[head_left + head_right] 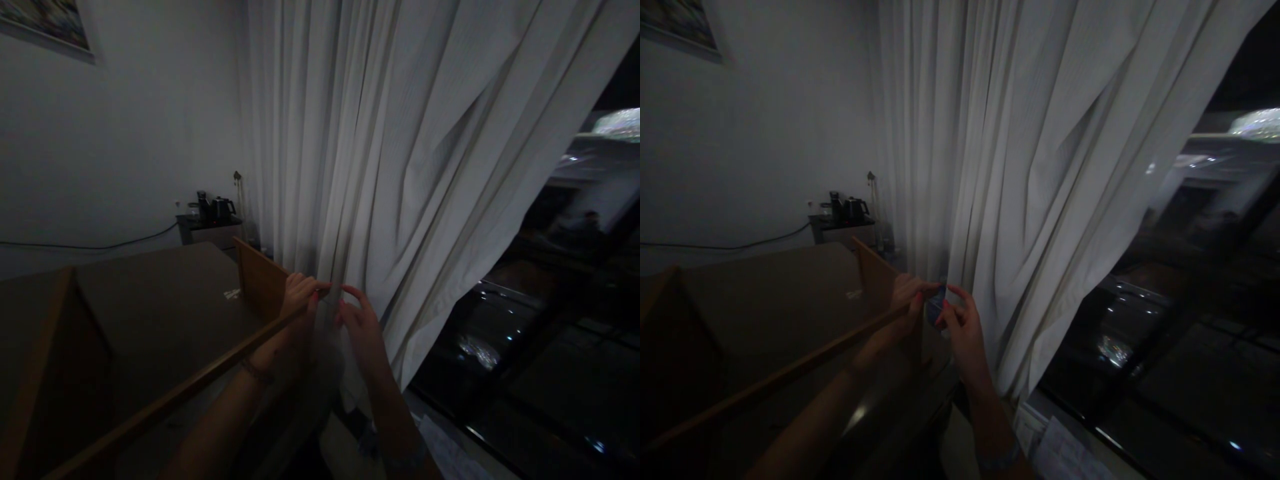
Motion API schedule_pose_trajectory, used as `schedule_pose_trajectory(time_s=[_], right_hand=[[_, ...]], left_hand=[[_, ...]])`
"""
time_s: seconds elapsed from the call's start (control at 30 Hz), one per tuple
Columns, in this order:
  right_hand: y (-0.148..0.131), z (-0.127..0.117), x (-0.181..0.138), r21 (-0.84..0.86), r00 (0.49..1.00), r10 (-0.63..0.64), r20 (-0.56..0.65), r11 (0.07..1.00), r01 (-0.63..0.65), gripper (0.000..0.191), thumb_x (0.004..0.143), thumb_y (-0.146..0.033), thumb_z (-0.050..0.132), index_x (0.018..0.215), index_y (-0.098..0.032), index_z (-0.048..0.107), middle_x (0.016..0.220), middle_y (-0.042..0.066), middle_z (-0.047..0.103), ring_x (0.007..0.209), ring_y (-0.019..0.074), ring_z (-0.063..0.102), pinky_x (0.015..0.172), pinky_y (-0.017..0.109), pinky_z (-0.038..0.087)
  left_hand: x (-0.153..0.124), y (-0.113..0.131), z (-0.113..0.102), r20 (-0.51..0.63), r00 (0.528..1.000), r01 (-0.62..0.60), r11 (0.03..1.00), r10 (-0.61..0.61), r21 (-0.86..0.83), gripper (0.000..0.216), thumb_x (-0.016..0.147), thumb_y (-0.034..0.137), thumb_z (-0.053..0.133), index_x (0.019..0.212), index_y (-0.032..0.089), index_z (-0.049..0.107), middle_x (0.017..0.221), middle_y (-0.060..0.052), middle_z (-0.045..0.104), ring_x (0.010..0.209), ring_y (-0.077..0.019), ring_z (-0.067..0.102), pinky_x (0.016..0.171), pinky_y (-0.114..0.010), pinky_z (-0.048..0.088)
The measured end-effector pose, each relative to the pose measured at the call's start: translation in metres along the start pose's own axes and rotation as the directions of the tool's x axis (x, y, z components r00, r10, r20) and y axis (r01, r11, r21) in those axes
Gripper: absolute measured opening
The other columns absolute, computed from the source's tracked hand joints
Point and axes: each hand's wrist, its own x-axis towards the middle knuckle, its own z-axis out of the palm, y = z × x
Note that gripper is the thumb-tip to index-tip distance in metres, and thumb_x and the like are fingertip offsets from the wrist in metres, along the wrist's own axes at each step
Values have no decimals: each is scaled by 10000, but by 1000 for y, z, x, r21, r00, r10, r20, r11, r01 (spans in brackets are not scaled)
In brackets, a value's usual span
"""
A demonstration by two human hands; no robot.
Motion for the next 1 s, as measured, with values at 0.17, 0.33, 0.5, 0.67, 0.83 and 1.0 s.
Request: schedule_pose_trajectory(time_s=[0.17, 0.33, 0.5, 0.67, 0.83, 1.0], right_hand=[[3, 7, -4, 92, 997, 65, -43, 994, -61, 347, 860, -422, 596, 1127, -206, 541, 558, -85, 544, 528, 102, 519, 590, 233, 433], [12, 2, -7, -160, 993, -118, -19, 981, 113, 262, 939, -437, 476, 1061, -230, 582, 648, -30, 632, 633, 136, 605, 652, 259, 477], [24, -24, -2, -470, 859, -484, 169, 726, 502, 269, 968, -336, 435, 1191, -267, 567, 1001, 47, 663, 940, 183, 623, 847, 355, 500], [20, -43, 8, -572, 626, -562, 540, 301, 763, 313, 926, -244, 549, 1229, -310, 594, 1069, 47, 680, 1012, 194, 595, 904, 374, 498], [9, -47, 14, -586, 591, -561, 580, 216, 781, 306, 937, -224, 537, 1222, -306, 613, 1095, 27, 704, 968, 191, 596, 876, 353, 509], [9, -39, 15, -522, 602, -600, 527, 330, 786, 221, 926, -238, 559, 1110, -274, 676, 952, 34, 724, 863, 184, 614, 804, 347, 507]], left_hand=[[0, 1, -2, 21, 1000, 10, 1000, -11, 1, 457, 954, 355, 228, 955, 218, 663, 802, -47, 687, 772, -207, 536, 815, -396, 383], [0, -2, 1, -1, 1000, -3, 1000, 3, 10, 468, 959, 370, 225, 937, 216, 666, 759, -45, 671, 762, -206, 531, 797, -388, 381], [-1, -5, 5, -13, 1000, 16, 1000, -16, 17, 465, 950, 366, 227, 925, 223, 668, 735, -48, 667, 764, -216, 529, 808, -405, 369], [-1, -2, 2, 14, 1000, 19, 1000, -19, -9, 409, 934, 317, 263, 942, 224, 661, 778, -41, 692, 777, -211, 542, 821, -403, 378], [0, -1, 1, -1, 1000, 8, 1000, -8, 1, 431, 937, 336, 242, 932, 223, 658, 763, -41, 684, 762, -210, 538, 811, -404, 381], [0, 1, 0, 0, 1000, 5, 1000, -5, 12, 424, 943, 340, 246, 933, 226, 654, 763, -42, 677, 768, -212, 528, 812, -398, 375]])
